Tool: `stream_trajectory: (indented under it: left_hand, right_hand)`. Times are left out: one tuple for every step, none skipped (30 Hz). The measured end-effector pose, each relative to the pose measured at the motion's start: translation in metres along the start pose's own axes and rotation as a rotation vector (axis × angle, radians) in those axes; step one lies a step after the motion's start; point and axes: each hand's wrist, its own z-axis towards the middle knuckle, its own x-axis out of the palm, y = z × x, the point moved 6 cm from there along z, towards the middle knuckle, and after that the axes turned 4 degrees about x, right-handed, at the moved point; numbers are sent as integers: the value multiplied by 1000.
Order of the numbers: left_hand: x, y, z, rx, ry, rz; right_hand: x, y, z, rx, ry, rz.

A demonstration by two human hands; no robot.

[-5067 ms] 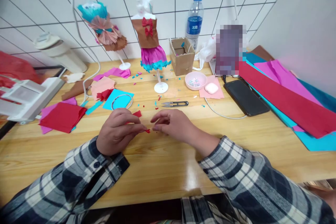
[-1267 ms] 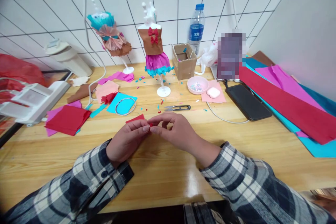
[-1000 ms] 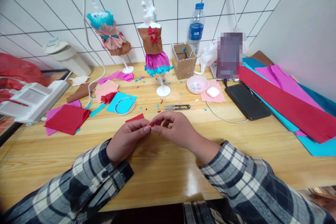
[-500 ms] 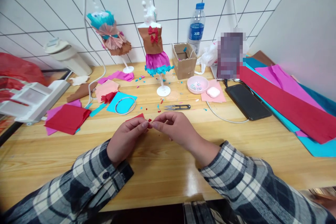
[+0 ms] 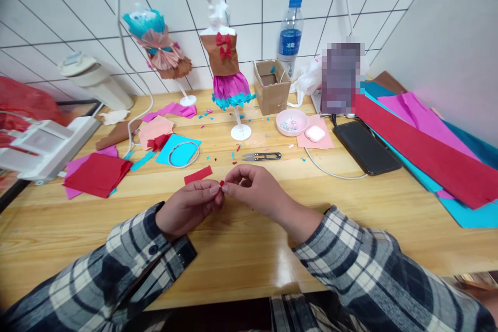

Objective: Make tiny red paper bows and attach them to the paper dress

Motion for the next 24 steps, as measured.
stream_trajectory:
  left_hand:
    - [1, 1, 0, -38, 23, -32]
    - [2, 2, -1, -73, 49, -61]
    - [3, 3, -2, -108, 75, -90]
    - [4, 4, -3, -143, 98, -118]
    - [5, 6, -4, -178, 116, -147]
    - [5, 7, -5, -211, 129, -177]
    - [5, 9, -6, -242, 138, -207]
    - [5, 10, -7, -270, 149, -234]
    - [6, 12, -8, -291, 162, -260]
    - [6, 12, -8, -307, 179, -284]
    - [7, 13, -9, -319, 197, -304]
    - [8, 13, -9, -329, 212, -319]
    - [9, 13, -9, -337, 226, -331]
    - [10, 13, -10, -341, 233, -340]
    - [10, 13, -10, -343, 234, -351]
    - [11, 13, -10, -344, 231, -365]
    - [12, 13, -11, -341, 223, -385]
    - [12, 13, -11, -338, 211, -410]
    - [13, 13, -11, -335, 194, -439]
    - [13, 14, -10, -333, 172, -472]
    - [13, 14, -10, -331, 145, -504]
    - [12, 15, -9, -323, 113, -530]
    - [10, 15, -8, -308, 77, -540]
    - [8, 15, -6, -281, 42, -525]
  right_hand:
    - [0, 1, 0, -32, 9, -1]
    - [1, 2, 0, -56, 30, 2]
    - [2, 2, 0, -68, 59, 3]
    - [4, 1, 0, -73, 89, 0]
    - [6, 0, 0, -74, 112, -6]
    - [7, 0, -1, -80, 124, -16]
    - [8, 0, -1, -95, 124, -25]
    - [8, 2, -1, -121, 112, -30]
    - [9, 4, -2, -155, 91, -33]
    - [9, 6, -3, -190, 67, -38]
    - [9, 8, -4, -226, 40, -47]
    - [10, 11, -5, -260, 11, -58]
    - [10, 12, -7, -290, -16, -70]
    - [11, 14, -9, -318, -41, -82]
    - [11, 15, -11, -344, -65, -91]
    - [12, 16, -13, -367, -85, -97]
    - [12, 17, -14, -387, -100, -100]
    - [13, 18, -16, -401, -113, -105]
    - [14, 18, -16, -409, -123, -114]
    - [14, 19, -17, -411, -136, -121]
    - [13, 19, -17, -410, -152, -126]
    - [12, 19, -17, -404, -170, -130]
    - [11, 19, -16, -393, -184, -132]
    - [10, 19, -15, -373, -192, -132]
